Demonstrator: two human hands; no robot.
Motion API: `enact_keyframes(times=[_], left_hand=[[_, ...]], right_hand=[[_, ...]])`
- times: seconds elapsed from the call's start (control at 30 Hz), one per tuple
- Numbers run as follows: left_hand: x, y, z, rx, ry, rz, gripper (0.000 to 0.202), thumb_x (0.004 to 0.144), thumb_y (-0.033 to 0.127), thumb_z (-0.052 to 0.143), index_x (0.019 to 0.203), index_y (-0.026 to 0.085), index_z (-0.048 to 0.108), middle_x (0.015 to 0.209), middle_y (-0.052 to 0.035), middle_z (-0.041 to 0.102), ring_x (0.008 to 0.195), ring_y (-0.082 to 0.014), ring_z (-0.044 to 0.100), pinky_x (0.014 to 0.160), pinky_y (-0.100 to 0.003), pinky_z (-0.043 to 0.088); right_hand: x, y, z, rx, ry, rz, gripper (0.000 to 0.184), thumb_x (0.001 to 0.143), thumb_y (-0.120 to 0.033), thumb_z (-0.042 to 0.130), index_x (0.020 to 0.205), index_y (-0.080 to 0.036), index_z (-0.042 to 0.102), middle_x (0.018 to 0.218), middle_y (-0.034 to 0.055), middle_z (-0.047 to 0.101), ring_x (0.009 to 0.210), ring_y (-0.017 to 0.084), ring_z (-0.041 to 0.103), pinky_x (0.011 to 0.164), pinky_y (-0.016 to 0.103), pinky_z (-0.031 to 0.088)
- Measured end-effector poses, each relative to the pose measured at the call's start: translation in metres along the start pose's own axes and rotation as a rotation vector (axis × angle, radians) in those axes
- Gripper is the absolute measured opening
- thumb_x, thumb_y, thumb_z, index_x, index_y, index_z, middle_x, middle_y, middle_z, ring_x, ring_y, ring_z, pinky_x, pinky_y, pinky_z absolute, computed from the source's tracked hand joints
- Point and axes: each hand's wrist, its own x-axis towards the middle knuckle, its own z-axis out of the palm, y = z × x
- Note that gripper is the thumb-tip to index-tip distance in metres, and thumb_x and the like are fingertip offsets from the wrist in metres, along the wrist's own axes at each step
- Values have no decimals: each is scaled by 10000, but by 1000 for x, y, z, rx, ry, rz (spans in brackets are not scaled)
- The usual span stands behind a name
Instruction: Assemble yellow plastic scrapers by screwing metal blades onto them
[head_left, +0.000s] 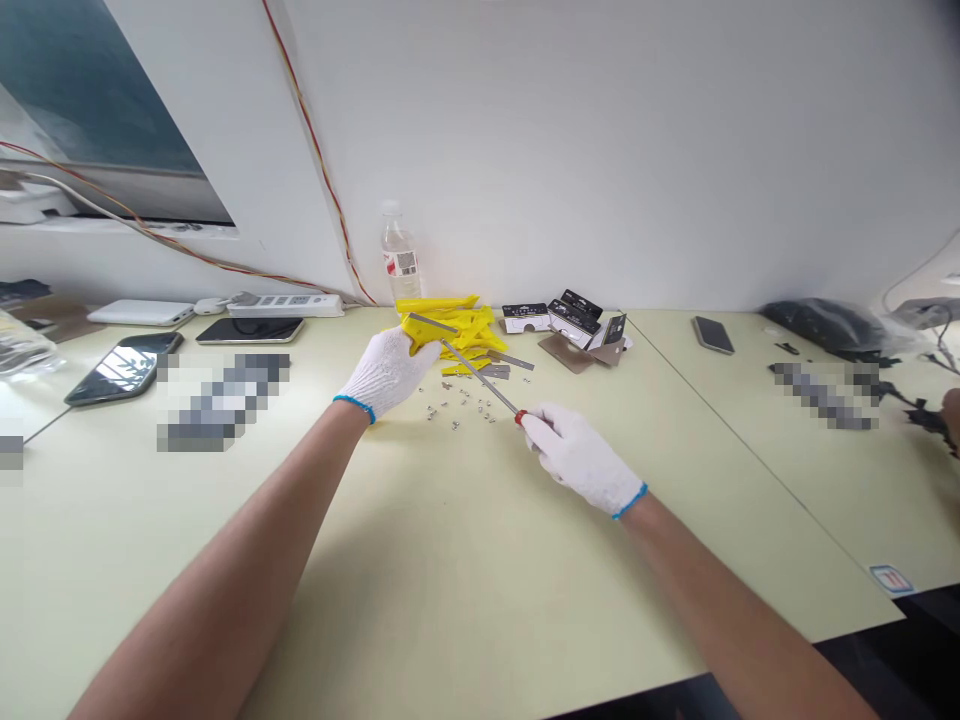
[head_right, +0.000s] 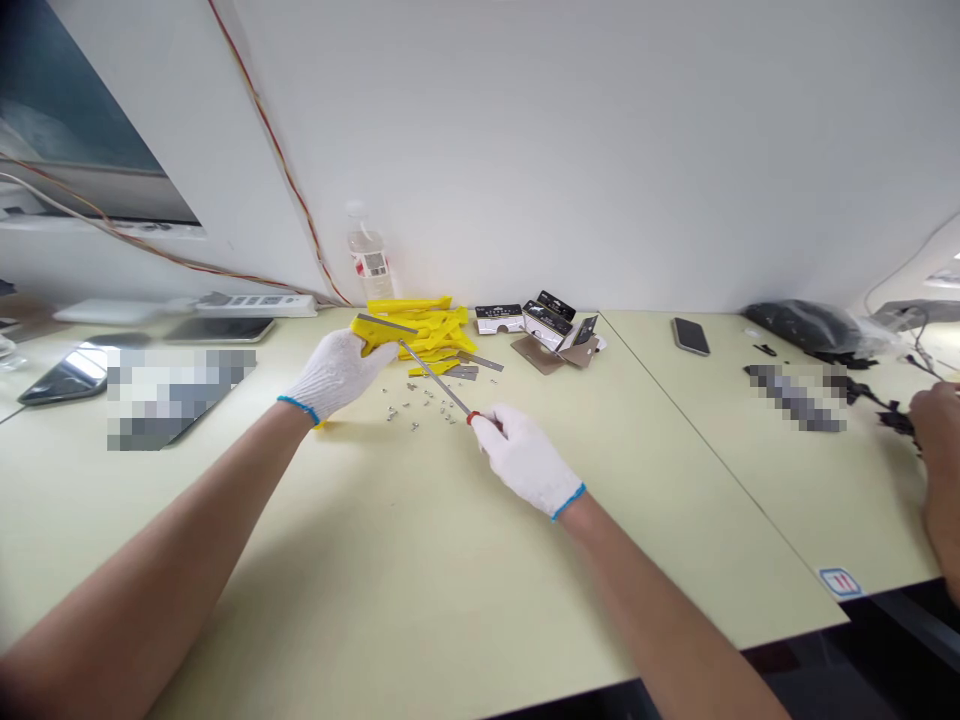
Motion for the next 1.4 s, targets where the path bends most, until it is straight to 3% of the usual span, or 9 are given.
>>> enact_keyframes(times=[0.13, 0.27, 0.4, 0.63, 0.77, 0.9, 1.0, 1.17, 1.4], left_hand=[[1, -1, 7, 63, 40, 81, 261, 898, 409, 564, 744, 206, 624, 658, -63, 639, 631, -210, 576, 633, -318, 446], [-1, 1, 8, 146, 21, 107, 239, 910, 376, 529, 809, 201, 657, 726, -86, 677, 670, -235, 605, 644, -332, 455], [-1, 0, 5, 141, 17, 125, 249, 910, 391, 516, 841, 199, 659, 782, -87, 687, 705, -234, 621, 661, -327, 464], [-7, 10, -6, 75, -71, -33, 292, 839, 438, 586, 662, 208, 546, 587, -40, 565, 544, -174, 503, 541, -308, 394], [-11, 15, -16, -76, -221, -175, 294, 781, 444, 621, 627, 197, 577, 537, -29, 564, 488, -156, 496, 503, -303, 370], [-12, 15, -19, -90, -245, -193, 281, 784, 427, 608, 630, 193, 586, 542, -38, 577, 499, -159, 512, 533, -317, 382], [-10, 13, -10, 30, -154, -81, 256, 822, 391, 576, 655, 201, 539, 633, -56, 594, 563, -170, 535, 573, -323, 383], [-5, 6, 3, 115, -70, 124, 185, 867, 356, 538, 749, 214, 543, 753, -71, 639, 664, -207, 560, 644, -320, 411], [-4, 2, -1, 107, -21, 128, 237, 908, 405, 522, 802, 215, 616, 741, -69, 664, 665, -220, 589, 649, -302, 444]], right_hand=[[9, -10, 52, -104, 85, -4, 439, 1089, -461, 364, 1194, -193, 695, 1153, 202, 611, 1172, 244, 634, 780, 316, 568], [15, -10, 81, -228, 211, -2, 517, 1070, -419, 234, 1126, -248, 719, 1140, 203, 620, 1146, 229, 639, 724, 318, 534], [17, -1, 87, -324, 305, -18, 621, 1072, -417, 144, 1145, -237, 734, 1128, 190, 637, 1139, 216, 643, 690, 289, 510], [16, 3, 75, -394, 329, -27, 612, 1108, -464, 207, 1240, -216, 750, 1123, 185, 643, 1202, 220, 620, 815, 272, 570], [19, -4, 73, -155, 195, 47, 571, 1121, -478, 223, 1294, -240, 712, 1058, 185, 643, 1137, 197, 648, 755, 212, 587], [19, -16, 67, 57, 23, 123, 530, 1087, -585, 347, 1170, -236, 737, 914, 175, 647, 948, 149, 680, 570, 112, 497], [16, -25, 56, 222, -224, 269, 551, 1043, -633, 452, 1101, -164, 737, 881, 149, 654, 697, 95, 628, 485, 108, 440], [15, -40, 41, 616, -535, 482, 548, 1045, -594, 426, 1216, -149, 697, 1013, 106, 676, 611, -12, 544, 497, 51, 335], [14, -37, 45, 525, -398, 390, 479, 1019, -568, 479, 1145, -167, 708, 926, 109, 680, 509, -22, 493, 439, 11, 276]])
